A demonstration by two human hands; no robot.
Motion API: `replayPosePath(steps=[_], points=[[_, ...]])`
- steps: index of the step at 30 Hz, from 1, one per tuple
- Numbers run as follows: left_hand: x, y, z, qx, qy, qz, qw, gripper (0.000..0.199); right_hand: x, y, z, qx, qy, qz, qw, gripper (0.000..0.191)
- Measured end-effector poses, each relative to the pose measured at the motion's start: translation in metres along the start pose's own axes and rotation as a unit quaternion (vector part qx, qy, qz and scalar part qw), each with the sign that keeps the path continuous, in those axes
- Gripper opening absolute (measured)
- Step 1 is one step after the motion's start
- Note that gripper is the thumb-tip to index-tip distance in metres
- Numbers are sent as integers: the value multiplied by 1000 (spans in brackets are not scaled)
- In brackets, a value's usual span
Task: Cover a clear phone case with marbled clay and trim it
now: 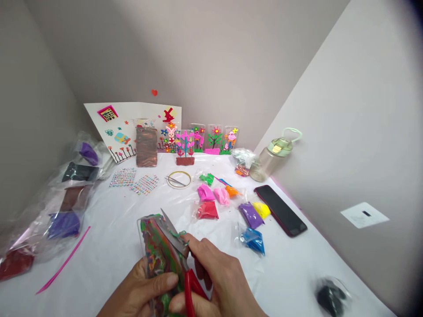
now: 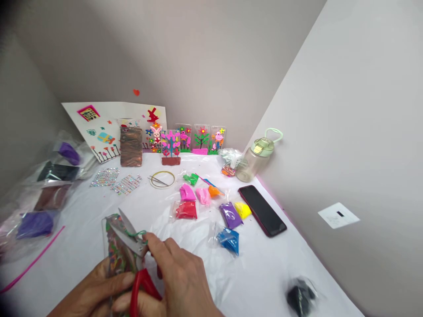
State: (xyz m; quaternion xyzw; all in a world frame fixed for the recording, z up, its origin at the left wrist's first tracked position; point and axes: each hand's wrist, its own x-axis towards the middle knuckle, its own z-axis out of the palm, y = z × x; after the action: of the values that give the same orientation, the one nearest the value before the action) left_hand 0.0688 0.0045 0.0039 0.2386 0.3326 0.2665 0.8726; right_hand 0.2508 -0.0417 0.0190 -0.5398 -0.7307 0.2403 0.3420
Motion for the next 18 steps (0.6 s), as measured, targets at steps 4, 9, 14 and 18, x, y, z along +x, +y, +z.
replayPosePath(steps=[4, 9, 14, 18], points=[[-1, -1, 2, -2, -2, -9, 1000, 24, 5, -9, -4, 0, -22, 43, 999, 63], [2, -4, 1, -4, 1, -15, 1000, 25, 6, -12, -3, -2, -19, 50, 999, 56], [1, -4, -3, 26, 9, -1, 1000, 22, 4, -10, -3, -4, -17, 47, 999, 53], [1, -2, -2, 13, 8, -6, 1000, 26, 5, -12, -4, 2, -28, 61, 998, 53]])
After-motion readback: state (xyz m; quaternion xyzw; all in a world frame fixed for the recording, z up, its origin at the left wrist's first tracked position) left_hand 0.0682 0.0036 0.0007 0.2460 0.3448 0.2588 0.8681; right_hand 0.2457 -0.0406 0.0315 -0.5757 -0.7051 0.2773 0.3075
